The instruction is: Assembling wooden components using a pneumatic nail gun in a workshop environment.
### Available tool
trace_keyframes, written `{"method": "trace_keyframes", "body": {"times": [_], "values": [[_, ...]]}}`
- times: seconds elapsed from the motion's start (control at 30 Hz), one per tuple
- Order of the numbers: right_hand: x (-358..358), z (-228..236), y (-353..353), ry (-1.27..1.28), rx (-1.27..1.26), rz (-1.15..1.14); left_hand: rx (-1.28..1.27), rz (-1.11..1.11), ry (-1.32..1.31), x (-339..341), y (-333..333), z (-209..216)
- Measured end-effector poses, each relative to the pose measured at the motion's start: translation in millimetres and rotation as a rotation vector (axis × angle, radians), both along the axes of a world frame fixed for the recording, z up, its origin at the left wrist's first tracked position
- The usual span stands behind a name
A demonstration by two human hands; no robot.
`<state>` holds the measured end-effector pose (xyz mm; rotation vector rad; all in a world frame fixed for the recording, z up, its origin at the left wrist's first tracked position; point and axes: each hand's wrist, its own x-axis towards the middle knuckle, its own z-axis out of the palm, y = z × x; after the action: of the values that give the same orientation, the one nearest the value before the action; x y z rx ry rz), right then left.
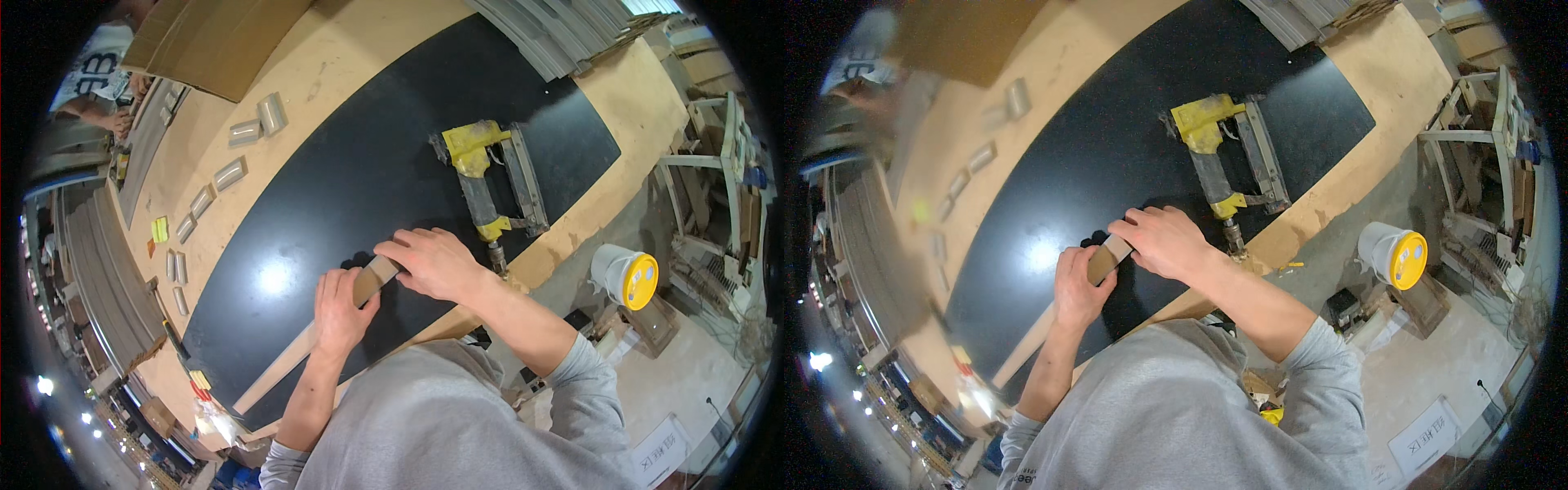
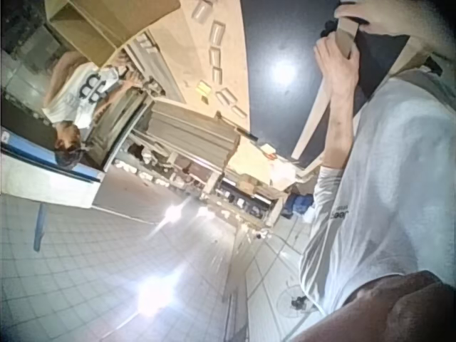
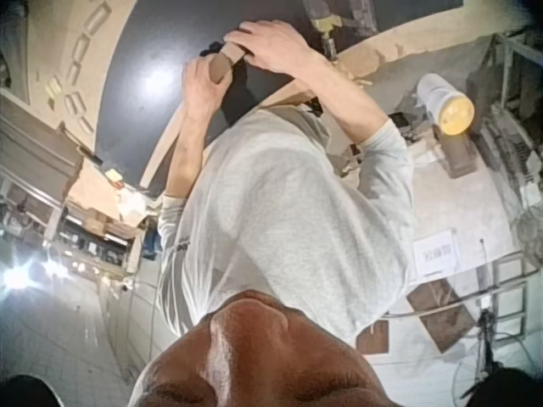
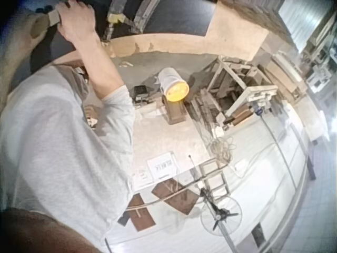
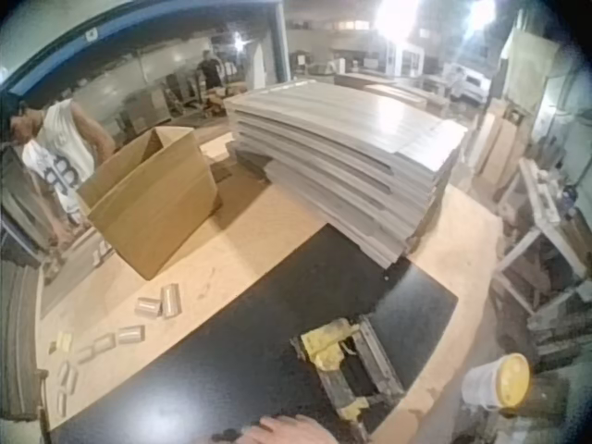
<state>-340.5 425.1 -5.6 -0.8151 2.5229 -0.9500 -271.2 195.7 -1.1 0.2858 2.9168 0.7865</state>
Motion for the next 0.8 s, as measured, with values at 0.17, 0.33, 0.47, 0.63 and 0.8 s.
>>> {"method": "trace_keyframes", "body": {"times": [0.17,0.33,0.47,0.63,0.8], "values": [[-14,-3,-3,0.012,0.008,0.091,-0.009,0.003,-0.015,1,1,1],[-23,2,-7,-0.015,0.021,0.131,0.001,0.008,-0.007,1,-1,0],[-26,4,-8,-0.039,0.048,0.138,-0.009,0.01,-0.053,-3,2,5],[-26,2,-8,-0.023,0.031,0.133,-0.012,0.001,-0.09,-13,14,15],[-18,-2,-7,-0.006,0.015,0.083,-0.04,-0.03,-0.063,-12,16,6]]}}
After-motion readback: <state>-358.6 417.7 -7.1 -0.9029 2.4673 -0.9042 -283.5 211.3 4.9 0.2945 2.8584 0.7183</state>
